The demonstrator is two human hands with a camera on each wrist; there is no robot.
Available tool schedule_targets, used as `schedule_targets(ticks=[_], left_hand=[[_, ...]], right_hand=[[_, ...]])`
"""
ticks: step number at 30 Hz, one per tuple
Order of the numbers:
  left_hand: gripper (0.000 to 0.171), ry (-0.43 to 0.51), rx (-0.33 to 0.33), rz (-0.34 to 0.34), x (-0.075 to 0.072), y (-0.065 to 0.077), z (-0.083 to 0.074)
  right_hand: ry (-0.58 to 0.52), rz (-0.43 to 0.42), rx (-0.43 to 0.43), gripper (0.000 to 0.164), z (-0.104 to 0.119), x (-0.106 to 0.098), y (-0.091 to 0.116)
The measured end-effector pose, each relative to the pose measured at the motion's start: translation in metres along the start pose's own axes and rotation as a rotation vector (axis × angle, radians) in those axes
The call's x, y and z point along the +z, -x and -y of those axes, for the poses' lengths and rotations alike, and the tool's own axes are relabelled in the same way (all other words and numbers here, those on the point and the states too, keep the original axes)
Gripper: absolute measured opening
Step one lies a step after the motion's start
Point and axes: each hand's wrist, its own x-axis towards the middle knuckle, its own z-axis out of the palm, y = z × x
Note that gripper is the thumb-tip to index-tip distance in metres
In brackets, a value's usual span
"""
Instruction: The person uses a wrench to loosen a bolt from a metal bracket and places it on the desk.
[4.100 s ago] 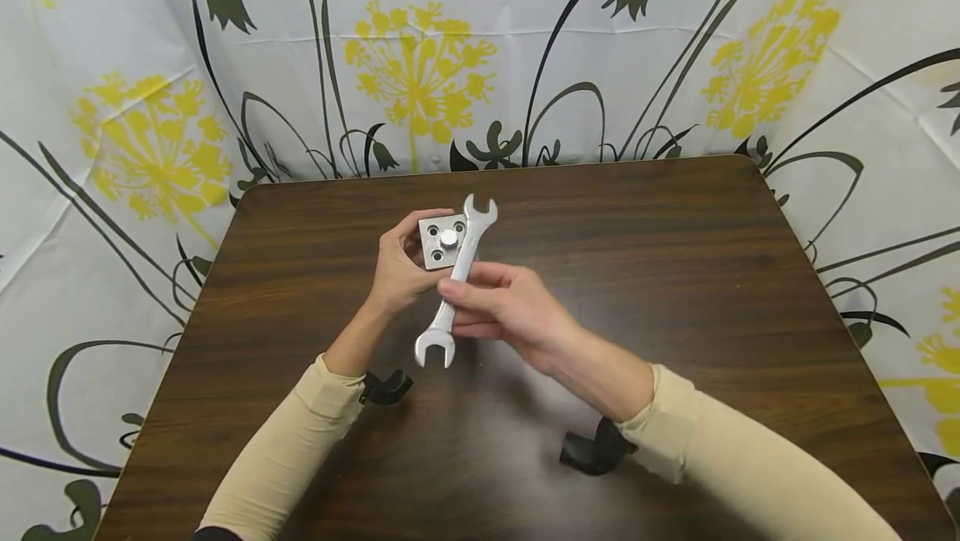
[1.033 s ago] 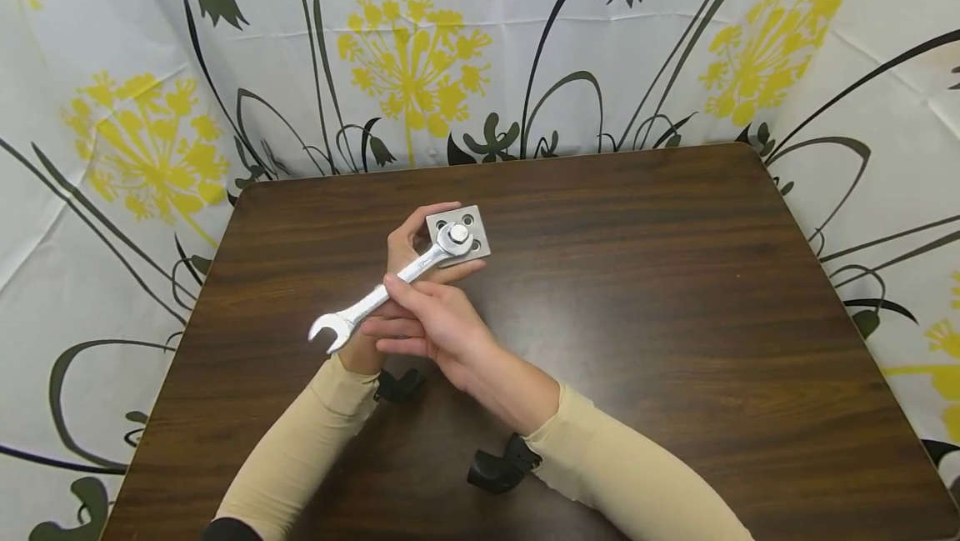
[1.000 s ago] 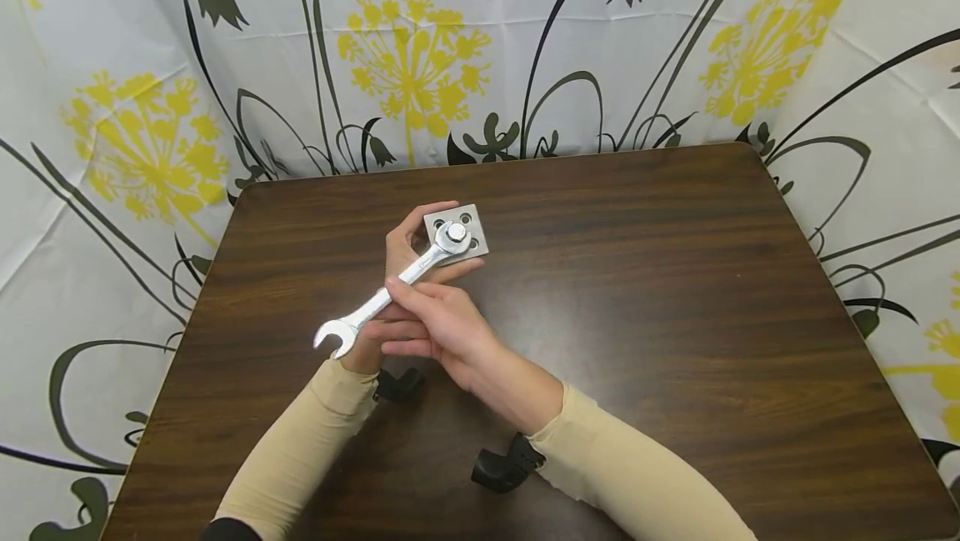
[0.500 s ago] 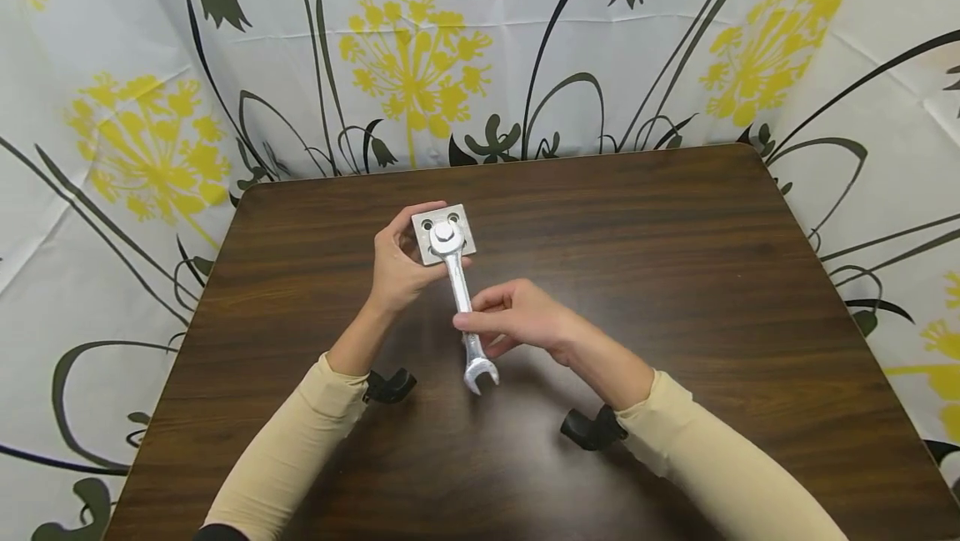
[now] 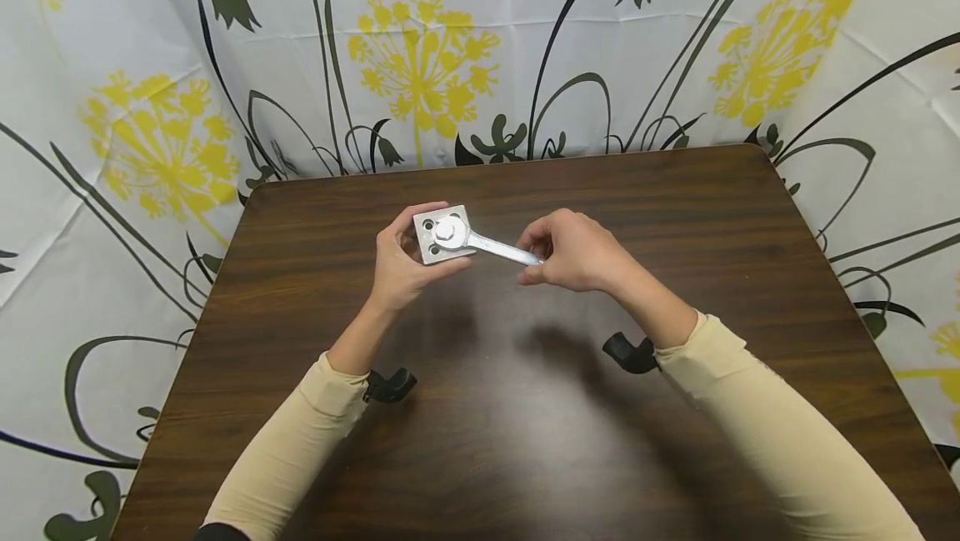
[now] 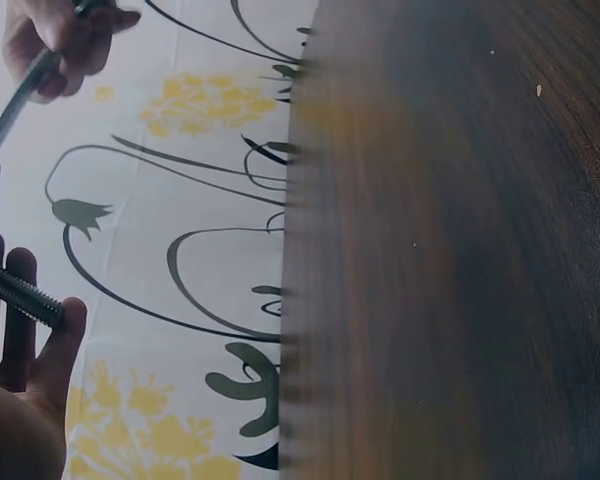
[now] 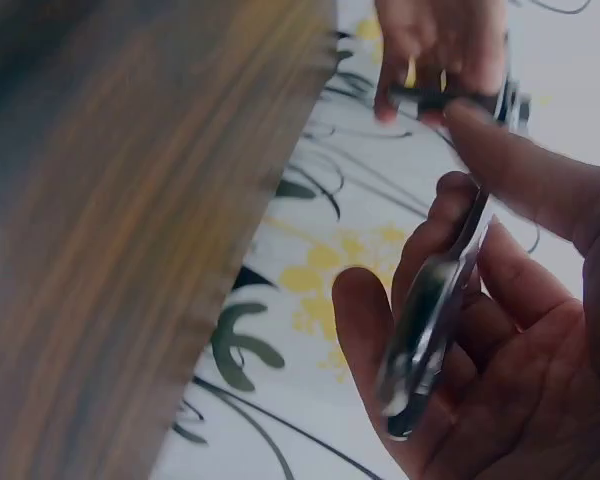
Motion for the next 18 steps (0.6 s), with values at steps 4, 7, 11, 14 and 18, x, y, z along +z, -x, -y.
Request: schedule_targets(ticks=[4,7,11,14,18], left_hand=[[0.073,0.012,-0.012,0.007,-0.001,0.0,-0.002],[0.073,0.011,-0.023,0.015,-0.002,0.001,-0.002],[0.073,0.021,-0.03,0.028,-0.001,0.004,-0.001],[0.074,0.023,-0.038,0.041,0.0,0.005,0.0],[0.074,0.009,-0.064,0.055,0.002,0.006,0.001]], right_hand=[[0.181,-0.06,0.024,0.019,0.003,-0.012,-0.013],[0.306,-0.111,0.015,0.017,0.005,-0.018,-0.025],[0.454,-0.166,-0.056,0.013,0.011,-0.023,-0.042],[0.547,-0.196,-0.153,0.014,0.016,-0.026,-0.055],[0.641,-0.204,-0.282,0.017,0.023,-0.03,-0.07]])
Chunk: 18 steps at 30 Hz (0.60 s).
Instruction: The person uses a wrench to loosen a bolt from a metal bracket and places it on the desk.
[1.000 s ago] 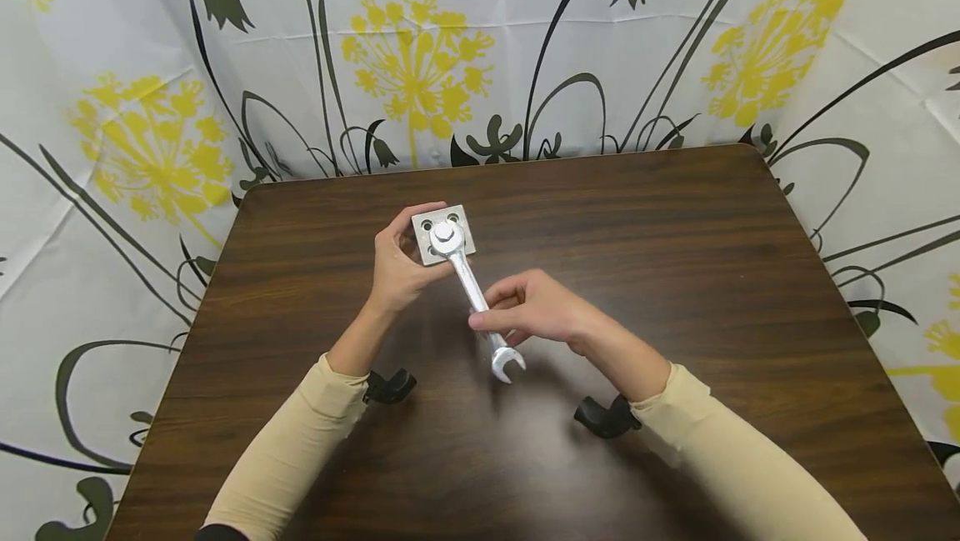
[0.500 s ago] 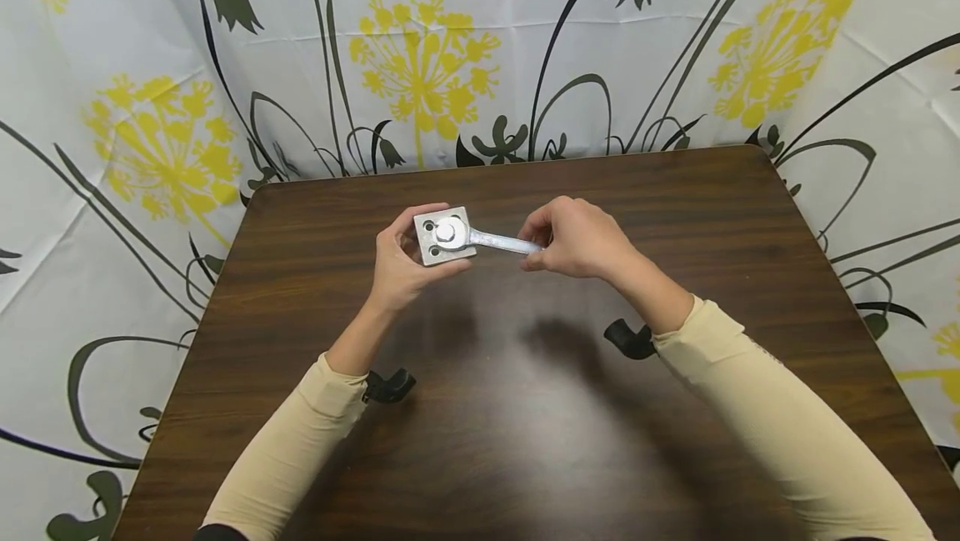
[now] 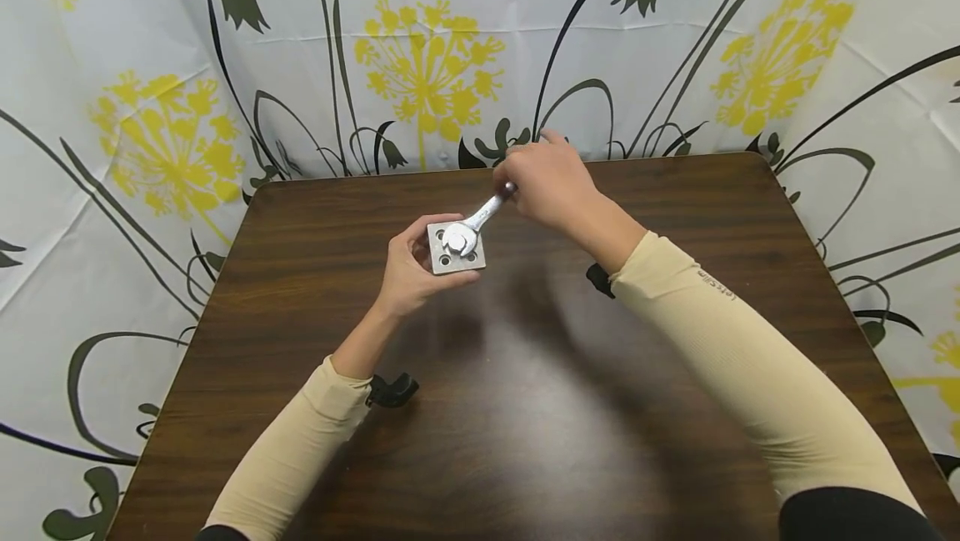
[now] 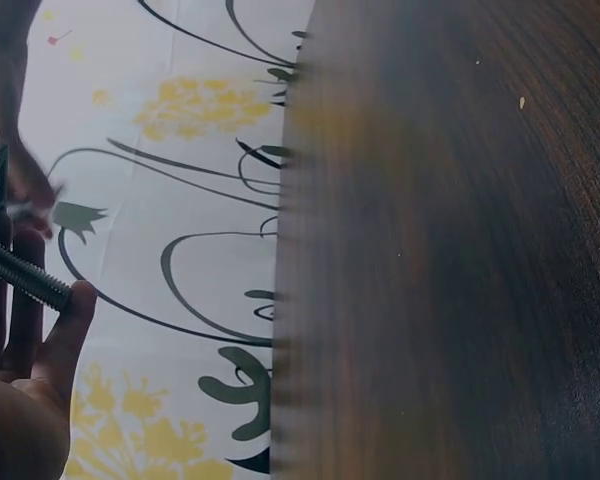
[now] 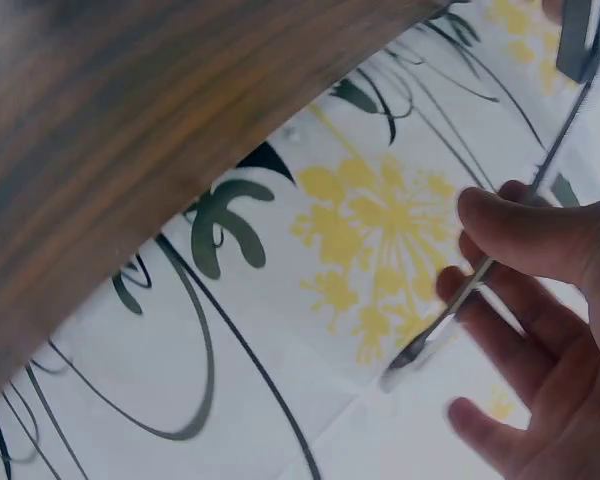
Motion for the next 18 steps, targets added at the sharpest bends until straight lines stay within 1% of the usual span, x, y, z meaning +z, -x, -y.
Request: schedule_targets(ticks=[4,7,11,14,16,18], left_hand=[[0.072,-0.005,-0.014,0.002,0.001,0.001,0.0],[0.071,-0.011,-0.016,-0.002,0.002,0.001,-0.001],[0.072,-0.022,-0.026,-0.015,0.002,0.001,-0.001],[0.073,-0.024,-0.034,-0.023,0.002,0.0,-0.001],[0.072,-0.022,-0.041,-0.029,0.002,0.001,-0.002],[0.071,-0.023,-0.052,-0.038,0.001,0.001,-0.005]], right_hand=[[0.064,-0.043,-0.107,0.018,0.003,-0.001,-0.016],[0.101,-0.091,-0.19,0.014,0.006,-0.001,-0.028],[0.122,-0.123,-0.258,0.013,0.007,0.0,-0.037],[0.115,-0.129,-0.25,0.014,0.005,0.0,-0.038],[0.1,-0.127,-0.215,0.014,0.002,0.001,-0.035],[0.094,-0.12,-0.161,0.013,-0.002,0.003,-0.031]])
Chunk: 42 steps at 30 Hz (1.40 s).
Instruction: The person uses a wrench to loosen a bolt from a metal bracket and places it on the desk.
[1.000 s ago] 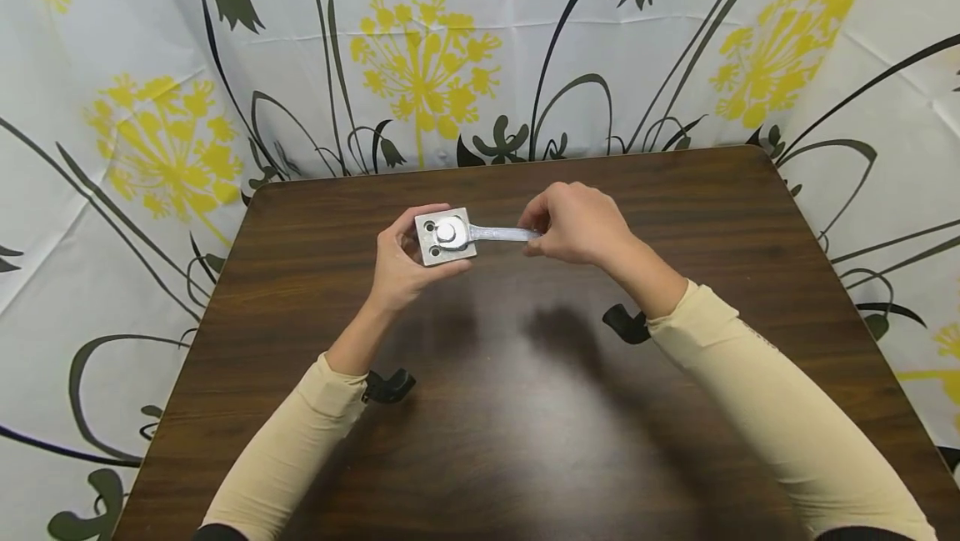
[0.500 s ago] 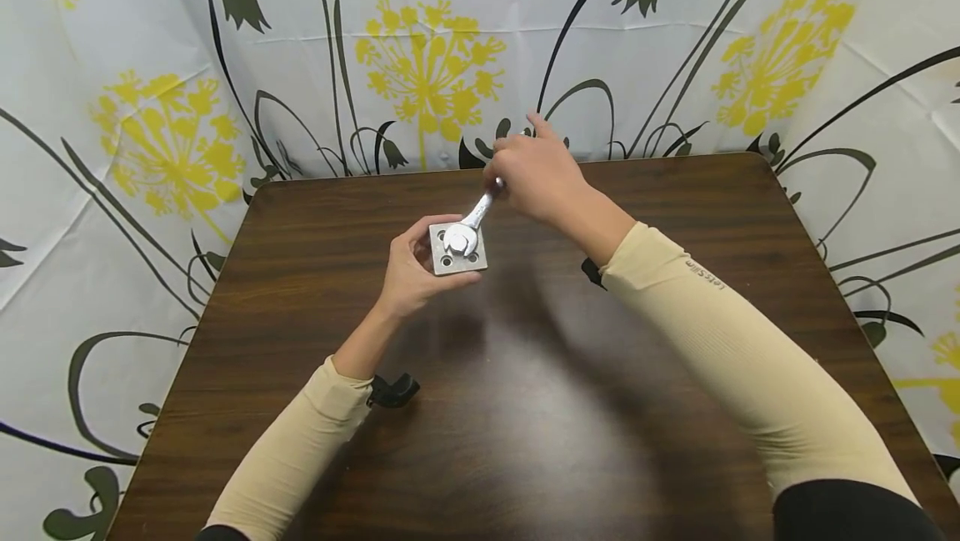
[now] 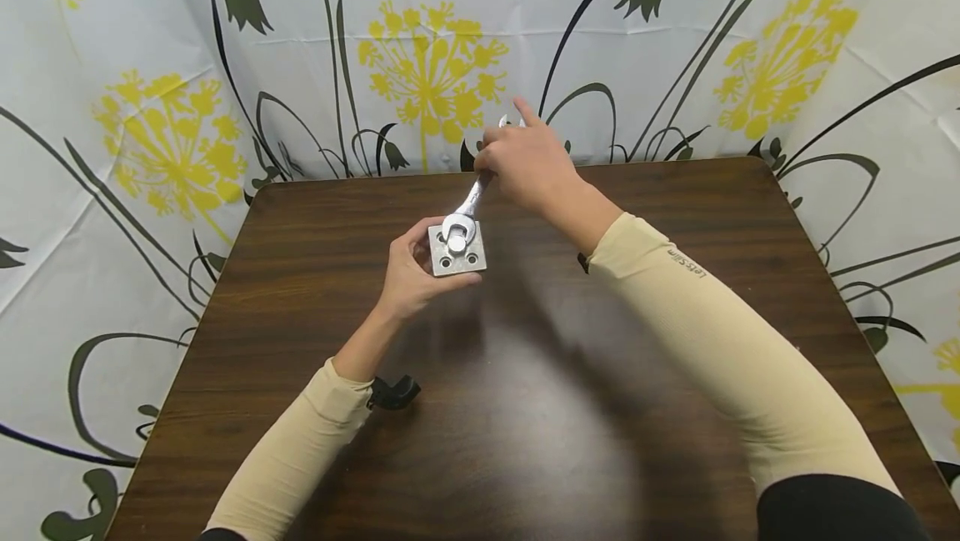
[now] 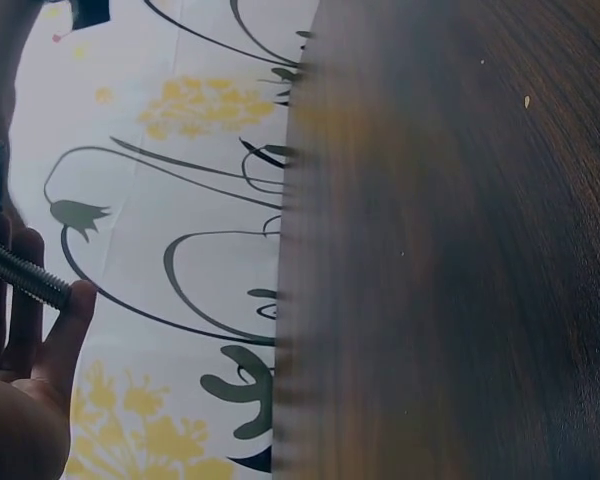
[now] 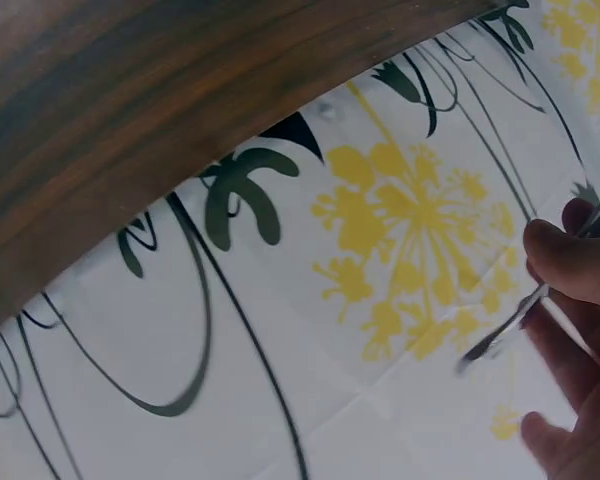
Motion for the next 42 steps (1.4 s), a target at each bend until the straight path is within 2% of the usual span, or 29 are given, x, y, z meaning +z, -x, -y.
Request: schedule_targets(ticks=[5,9,12,16,21,25,33,38,42], left_hand=[[0.068,0.004,0.005,-0.003,0.001,0.004,-0.018],[0.07,0.019,0.027,0.005,-0.001,0.005,-0.024],[0.069,0.028,0.03,-0.006,-0.004,0.005,-0.025],[0.07,0.033,0.032,-0.026,-0.008,0.005,-0.023],[0.073,0.034,0.028,-0.03,-0.014,0.002,-0.009],[0.075,0.028,0.03,-0.034,-0.016,-0.001,-0.001],[0.073,0.02,0.028,-0.028,-0.015,0.001,0.004],[0.072,0.028,0.041,-0.025,-0.015,0.001,0.006],[0.072,0.026,0.042,-0.022,-0.014,0.001,0.005]], right_hand=[[-0.034,0.06,0.254,0.02,-0.005,0.004,0.023],[-0.149,0.142,0.463,0.019,-0.007,0.008,0.048],[-0.298,0.191,0.579,0.016,-0.007,0.016,0.07],[-0.571,0.259,0.736,0.025,-0.004,0.036,0.101],[-0.899,0.303,0.889,0.032,-0.003,0.066,0.138],[-0.988,0.291,0.949,0.034,-0.001,0.085,0.158],[-0.999,0.315,1.006,0.028,0.006,0.106,0.183],[-0.939,0.33,1.005,0.03,0.009,0.108,0.187],[-0.808,0.356,0.966,0.029,0.01,0.109,0.189]])
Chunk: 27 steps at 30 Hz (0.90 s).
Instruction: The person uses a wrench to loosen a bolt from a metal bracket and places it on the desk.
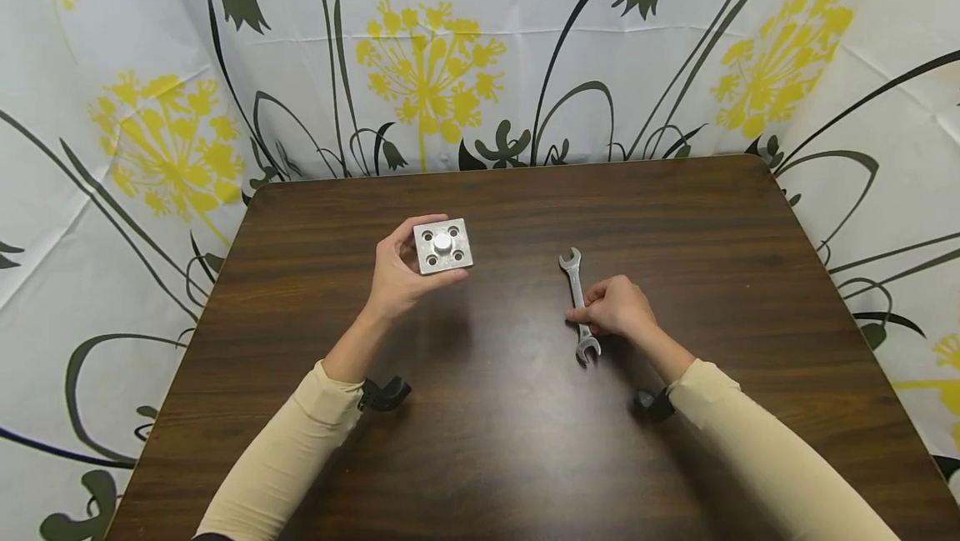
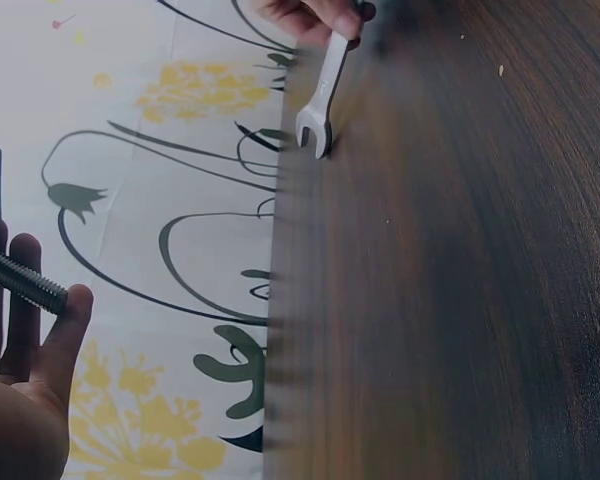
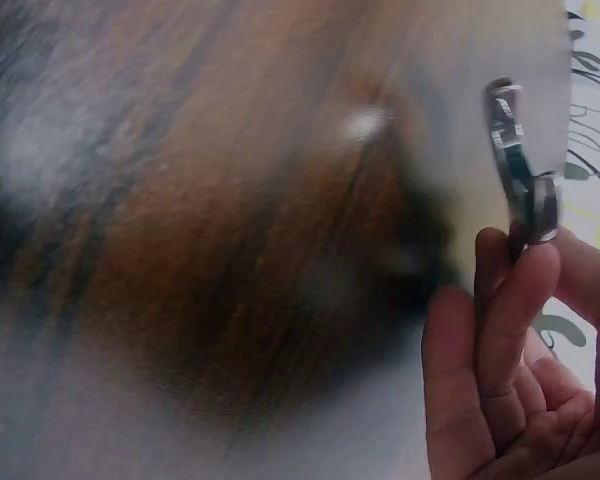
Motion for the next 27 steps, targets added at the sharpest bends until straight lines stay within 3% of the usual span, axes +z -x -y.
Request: schedule_targets(ticks=[5,9,16,27], left_hand=[[0.073,-0.002,0.003,0.009,0.001,-0.0002,0.0007],[0.073,0.002,0.004,0.01,0.0016,-0.0005,0.001],[0.075,0.003,0.003,0.015,0.0022,-0.0004,0.0033],[0.074,-0.018,-0.002,0.029,0.0035,0.0016,0.0045]], right_hand=[[0.199,-0.059,-0.048,0.028,0.0015,0.0016,0.0027],[0.271,-0.084,-0.057,0.029,0.0053,0.0024,0.0048],[0.258,-0.086,-0.026,0.032,0.0059,0.0062,0.0064],[0.279,-0.2,-0.021,0.034,0.0009,0.0086,0.0067]])
